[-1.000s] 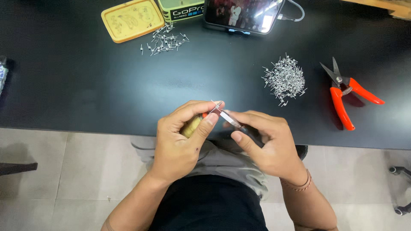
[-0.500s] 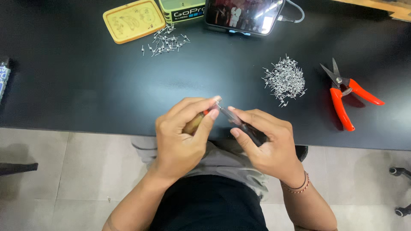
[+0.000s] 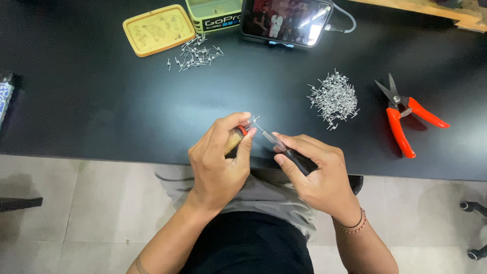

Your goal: The person repeatedly picks up small metal wire pins from a pile on a black table and bends them into a U-shape using a screwdriver and pliers. The bent pins are placed into a separate pile. A smartphone playing a video is visible in the background.

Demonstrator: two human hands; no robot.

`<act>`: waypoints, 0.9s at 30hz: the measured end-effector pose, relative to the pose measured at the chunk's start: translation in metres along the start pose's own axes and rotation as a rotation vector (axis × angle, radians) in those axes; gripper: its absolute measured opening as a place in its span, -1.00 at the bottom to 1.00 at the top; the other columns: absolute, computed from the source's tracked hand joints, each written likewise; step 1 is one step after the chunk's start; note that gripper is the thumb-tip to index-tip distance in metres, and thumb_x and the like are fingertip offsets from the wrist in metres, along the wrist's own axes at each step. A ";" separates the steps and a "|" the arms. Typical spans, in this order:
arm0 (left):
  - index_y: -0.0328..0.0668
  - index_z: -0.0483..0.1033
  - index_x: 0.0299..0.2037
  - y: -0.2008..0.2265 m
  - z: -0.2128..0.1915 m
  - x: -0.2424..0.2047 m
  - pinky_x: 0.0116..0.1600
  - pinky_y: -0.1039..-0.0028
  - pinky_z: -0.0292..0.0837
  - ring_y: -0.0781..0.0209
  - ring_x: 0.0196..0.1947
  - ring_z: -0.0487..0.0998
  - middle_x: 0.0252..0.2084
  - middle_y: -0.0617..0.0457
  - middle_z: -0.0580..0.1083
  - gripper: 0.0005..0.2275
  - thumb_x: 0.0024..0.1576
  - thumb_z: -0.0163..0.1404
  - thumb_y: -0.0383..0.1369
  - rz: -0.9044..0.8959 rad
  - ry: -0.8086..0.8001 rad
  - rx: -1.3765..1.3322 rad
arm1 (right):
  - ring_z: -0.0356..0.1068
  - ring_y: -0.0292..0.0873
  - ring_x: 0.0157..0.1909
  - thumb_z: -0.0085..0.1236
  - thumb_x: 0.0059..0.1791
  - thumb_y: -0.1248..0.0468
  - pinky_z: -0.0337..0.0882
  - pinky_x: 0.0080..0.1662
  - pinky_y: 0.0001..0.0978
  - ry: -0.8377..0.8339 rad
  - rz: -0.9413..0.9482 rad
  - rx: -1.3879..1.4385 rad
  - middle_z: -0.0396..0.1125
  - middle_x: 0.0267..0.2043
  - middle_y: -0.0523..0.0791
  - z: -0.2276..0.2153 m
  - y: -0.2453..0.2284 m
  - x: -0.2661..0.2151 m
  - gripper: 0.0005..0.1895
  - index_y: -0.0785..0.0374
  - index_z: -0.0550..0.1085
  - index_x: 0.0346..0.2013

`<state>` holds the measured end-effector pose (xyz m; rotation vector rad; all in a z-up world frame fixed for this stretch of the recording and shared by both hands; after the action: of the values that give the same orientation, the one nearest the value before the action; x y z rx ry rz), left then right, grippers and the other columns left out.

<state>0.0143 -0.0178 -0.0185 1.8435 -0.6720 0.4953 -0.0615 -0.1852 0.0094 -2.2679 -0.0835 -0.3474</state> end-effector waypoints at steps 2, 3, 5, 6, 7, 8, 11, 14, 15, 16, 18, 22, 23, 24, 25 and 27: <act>-0.24 0.49 -0.02 0.004 -0.001 0.003 -0.13 0.46 0.47 0.19 -0.25 0.62 -0.15 -0.01 0.57 -0.86 0.25 0.09 -0.55 0.013 -0.001 0.013 | 0.54 -0.21 -0.21 0.21 0.01 0.30 0.48 -0.05 -0.45 0.013 0.001 0.005 0.55 -0.20 -0.09 0.000 -0.002 -0.001 -0.69 0.30 0.55 0.03; -0.21 0.52 -0.07 0.006 -0.001 0.004 -0.21 0.50 0.44 0.25 -0.31 0.59 -0.15 -0.01 0.56 -0.90 0.26 0.07 -0.55 0.024 -0.003 0.028 | 0.54 -0.21 -0.22 0.21 0.00 0.30 0.51 -0.06 -0.46 0.024 0.004 0.012 0.55 -0.21 -0.09 0.000 -0.002 -0.001 -0.69 0.29 0.55 0.03; -0.17 0.52 -0.04 0.004 -0.001 0.002 -0.24 0.49 0.43 0.28 -0.33 0.59 -0.12 0.00 0.55 -0.89 0.28 0.05 -0.52 0.016 -0.023 0.051 | 0.52 -0.22 -0.23 0.21 0.01 0.30 0.49 -0.07 -0.47 0.029 0.002 -0.001 0.54 -0.22 -0.11 -0.001 -0.002 -0.002 -0.70 0.28 0.56 0.03; -0.12 0.51 -0.02 0.004 -0.001 0.001 -0.27 0.49 0.42 0.30 -0.34 0.60 -0.09 0.01 0.54 -0.89 0.29 0.04 -0.48 0.005 -0.040 0.079 | 0.51 -0.23 -0.25 0.21 0.01 0.29 0.48 -0.09 -0.47 0.028 -0.001 -0.009 0.53 -0.24 -0.13 -0.001 -0.002 -0.002 -0.70 0.28 0.56 0.03; -0.12 0.51 -0.02 0.003 -0.001 0.002 -0.27 0.49 0.42 0.30 -0.34 0.60 -0.09 0.01 0.54 -0.89 0.29 0.04 -0.48 0.007 -0.043 0.074 | 0.51 -0.23 -0.25 0.21 0.01 0.29 0.48 -0.09 -0.47 0.031 0.002 -0.012 0.53 -0.24 -0.13 -0.001 -0.001 0.000 -0.70 0.28 0.56 0.03; -0.14 0.56 -0.03 0.002 0.000 0.003 -0.33 0.44 0.46 0.18 -0.42 0.59 -0.24 0.02 0.54 -0.89 0.27 0.07 -0.45 -0.062 -0.057 -0.007 | 0.54 -0.10 -0.30 0.24 -0.02 0.33 0.49 -0.19 -0.34 0.067 -0.015 0.050 0.53 -0.30 -0.06 -0.002 -0.001 0.001 -0.76 0.31 0.59 -0.07; -0.21 0.57 -0.01 -0.015 0.000 -0.005 -0.44 0.56 0.37 0.32 -0.54 0.44 -0.39 0.05 0.55 -0.84 0.24 0.07 -0.42 -0.431 -0.177 -0.421 | 0.56 0.06 -0.36 0.26 -0.05 0.37 0.49 -0.30 -0.19 0.075 -0.042 0.126 0.54 -0.36 0.03 -0.004 0.001 0.005 -0.82 0.34 0.61 -0.16; -0.31 0.53 0.03 -0.017 -0.005 -0.005 -0.56 0.72 0.18 0.53 -0.63 0.28 -0.41 0.02 0.53 -0.78 0.22 0.05 -0.39 -0.873 -0.301 -0.939 | 0.54 0.02 -0.38 0.26 -0.05 0.36 0.48 -0.31 -0.23 0.049 -0.059 0.157 0.54 -0.35 0.02 -0.004 0.012 0.002 -0.81 0.33 0.62 -0.15; -0.34 0.51 0.03 -0.013 -0.008 -0.003 -0.62 0.71 0.12 0.49 -0.68 0.25 -0.42 -0.03 0.51 -0.75 0.21 0.07 -0.37 -1.016 -0.319 -1.120 | 0.52 -0.04 -0.39 0.27 -0.05 0.34 0.47 -0.32 -0.29 0.050 -0.066 0.178 0.54 -0.35 -0.01 -0.002 0.016 0.001 -0.80 0.32 0.62 -0.15; -0.34 0.51 0.03 -0.008 -0.006 -0.001 -0.62 0.71 0.12 0.49 -0.68 0.25 -0.42 -0.03 0.51 -0.75 0.21 0.07 -0.37 -1.017 -0.319 -1.120 | 0.52 -0.04 -0.39 0.27 -0.05 0.34 0.47 -0.32 -0.29 0.050 -0.065 0.178 0.54 -0.35 -0.01 -0.003 0.015 0.002 -0.80 0.32 0.62 -0.15; -0.14 0.60 -0.01 0.002 -0.006 0.006 -0.31 0.63 0.39 0.50 -0.44 0.39 -0.30 0.06 0.62 -0.76 0.11 0.22 -0.42 -0.614 -0.174 -0.536 | 0.46 -0.12 -0.46 0.25 -0.05 0.36 0.42 -0.39 -0.35 0.063 -0.061 0.157 0.55 -0.36 -0.03 -0.005 0.011 0.004 -0.81 0.31 0.63 -0.15; -0.06 0.64 -0.17 -0.002 0.008 -0.004 -0.35 0.57 0.53 0.29 -0.51 0.56 -0.36 0.20 0.58 -0.88 0.13 0.24 -0.46 -0.022 0.055 -0.058 | 0.46 -0.12 -0.47 0.25 -0.05 0.35 0.42 -0.40 -0.36 0.065 -0.056 0.141 0.55 -0.36 -0.05 -0.006 0.009 0.005 -0.81 0.29 0.64 -0.16; -0.07 0.65 -0.14 -0.003 0.008 -0.004 -0.36 0.56 0.53 0.31 -0.50 0.55 -0.32 0.19 0.59 -0.88 0.15 0.23 -0.46 0.091 0.078 0.040 | 0.47 -0.07 -0.47 0.25 -0.05 0.35 0.42 -0.42 -0.33 0.055 -0.064 0.133 0.54 -0.36 -0.03 -0.006 0.008 0.005 -0.82 0.30 0.63 -0.16; -0.07 0.66 -0.11 -0.003 0.007 -0.003 -0.37 0.56 0.53 0.32 -0.48 0.54 -0.28 0.18 0.60 -0.88 0.17 0.21 -0.45 0.205 0.101 0.138 | 0.48 -0.02 -0.48 0.24 -0.05 0.35 0.41 -0.44 -0.30 0.045 -0.072 0.124 0.54 -0.36 -0.01 -0.006 0.008 0.005 -0.82 0.30 0.63 -0.17; -0.07 0.66 -0.11 -0.004 0.007 -0.004 -0.37 0.56 0.53 0.32 -0.48 0.54 -0.28 0.18 0.60 -0.88 0.17 0.21 -0.45 0.204 0.099 0.139 | 0.48 -0.02 -0.48 0.24 -0.05 0.35 0.41 -0.44 -0.30 0.044 -0.071 0.126 0.54 -0.36 -0.01 -0.006 0.008 0.004 -0.82 0.30 0.63 -0.17; -0.14 0.66 -0.13 -0.006 0.007 -0.004 -0.33 0.53 0.56 0.27 -0.46 0.58 -0.27 0.12 0.61 -0.89 0.17 0.22 -0.43 0.245 0.119 0.180 | 0.45 -0.09 -0.49 0.26 -0.05 0.33 0.40 -0.43 -0.35 0.067 -0.062 0.124 0.54 -0.37 -0.04 -0.004 0.008 0.003 -0.82 0.30 0.63 -0.17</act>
<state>0.0150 -0.0217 -0.0275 1.8899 -0.7978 0.8436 -0.0581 -0.1943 0.0069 -2.1325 -0.1375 -0.4395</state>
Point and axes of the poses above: each hand's wrist, its own x-axis towards the middle knuckle, its own z-axis out of the palm, y = z × x, the point moved 1 cm from there along x, towards the middle knuckle
